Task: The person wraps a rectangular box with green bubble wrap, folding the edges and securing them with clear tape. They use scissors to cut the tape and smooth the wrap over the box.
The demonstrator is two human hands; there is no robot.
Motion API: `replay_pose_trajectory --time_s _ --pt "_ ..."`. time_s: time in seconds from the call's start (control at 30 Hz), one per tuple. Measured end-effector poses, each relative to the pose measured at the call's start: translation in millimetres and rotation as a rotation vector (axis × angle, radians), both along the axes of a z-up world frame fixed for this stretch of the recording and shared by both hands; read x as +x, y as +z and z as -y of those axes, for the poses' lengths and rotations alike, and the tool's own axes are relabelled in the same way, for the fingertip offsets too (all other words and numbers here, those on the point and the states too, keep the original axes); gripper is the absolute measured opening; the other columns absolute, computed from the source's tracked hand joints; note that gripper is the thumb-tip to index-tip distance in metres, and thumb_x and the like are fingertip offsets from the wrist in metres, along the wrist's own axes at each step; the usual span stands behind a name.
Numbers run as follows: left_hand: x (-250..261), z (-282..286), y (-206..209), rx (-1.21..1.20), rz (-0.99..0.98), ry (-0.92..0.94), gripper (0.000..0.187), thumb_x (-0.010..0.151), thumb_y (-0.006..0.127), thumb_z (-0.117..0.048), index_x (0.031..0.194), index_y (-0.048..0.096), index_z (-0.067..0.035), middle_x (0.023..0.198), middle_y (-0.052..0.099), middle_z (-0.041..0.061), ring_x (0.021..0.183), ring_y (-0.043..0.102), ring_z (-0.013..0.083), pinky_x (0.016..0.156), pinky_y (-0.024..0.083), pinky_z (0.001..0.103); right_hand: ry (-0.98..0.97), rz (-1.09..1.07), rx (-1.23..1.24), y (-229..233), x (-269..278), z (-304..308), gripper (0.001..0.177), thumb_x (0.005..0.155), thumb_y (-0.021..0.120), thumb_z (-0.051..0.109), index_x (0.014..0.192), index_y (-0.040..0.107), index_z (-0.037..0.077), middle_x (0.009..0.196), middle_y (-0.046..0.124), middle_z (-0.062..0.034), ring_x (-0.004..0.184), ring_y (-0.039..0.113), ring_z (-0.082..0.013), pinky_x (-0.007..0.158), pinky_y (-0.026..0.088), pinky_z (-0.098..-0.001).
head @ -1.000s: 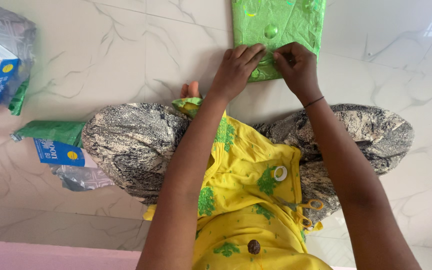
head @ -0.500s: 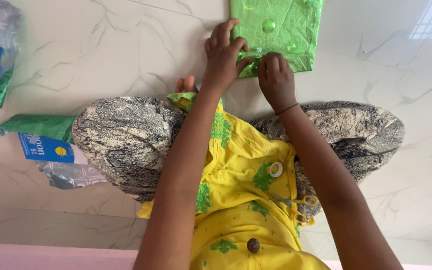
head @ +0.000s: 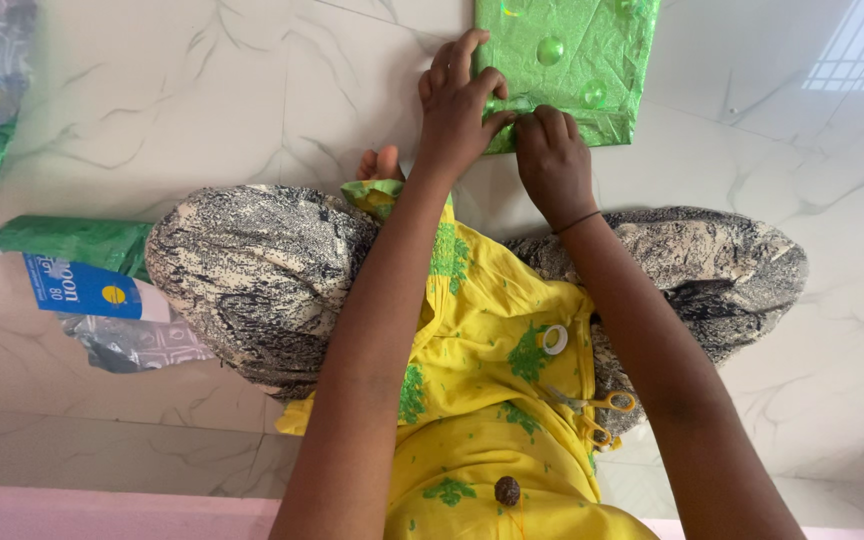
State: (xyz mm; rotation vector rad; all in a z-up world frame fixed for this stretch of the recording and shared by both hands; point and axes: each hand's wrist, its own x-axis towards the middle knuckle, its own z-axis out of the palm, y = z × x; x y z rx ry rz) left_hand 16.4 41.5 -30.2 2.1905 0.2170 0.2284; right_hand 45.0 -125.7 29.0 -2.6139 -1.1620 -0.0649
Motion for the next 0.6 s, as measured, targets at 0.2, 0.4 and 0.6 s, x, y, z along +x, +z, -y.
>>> replay_pose_trajectory --time_s 0.2,0.4,0.6 --pt "1.8 -0.4 -1.5 -0.009 -0.012 -0.010 0.037 0.074 0.093 -0.024 0.094 0.063 -0.020 0.154 0.038 0.004 0.146 0.034 0.0314 0.111 0.030 0.052 -0.028 -0.077 -0.026 5.2 -1.9 0.1 0.016 0.099 0.070 0.005 0.113 0.065 0.003 0.115 0.057 -0.0107 0.102 0.063 -0.0296 0.082 0.057 -0.0396" --pt "3.5 -0.2 1.2 0.005 -0.039 -0.029 0.044 0.074 0.093 -0.023 0.104 0.061 -0.023 0.155 0.037 0.004 0.147 0.032 0.0312 0.110 0.030 0.053 -0.026 -0.133 -0.007 8.7 1.9 -1.7 0.018 0.098 0.068 0.005 0.115 0.065 0.000 0.115 0.057 -0.0136 0.103 0.062 -0.0325 0.080 0.057 -0.0406" --pt "3.2 -1.6 0.5 -0.005 -0.025 -0.047 0.050 0.075 0.093 -0.022 0.111 0.059 -0.026 0.157 0.033 0.005 0.149 0.029 0.0328 0.112 0.029 0.054 0.006 -0.235 -0.082 19.5 -7.1 3.8 0.044 0.087 0.058 -0.003 0.130 0.062 -0.007 0.128 0.054 -0.0183 0.115 0.058 -0.0355 0.085 0.056 -0.0419"
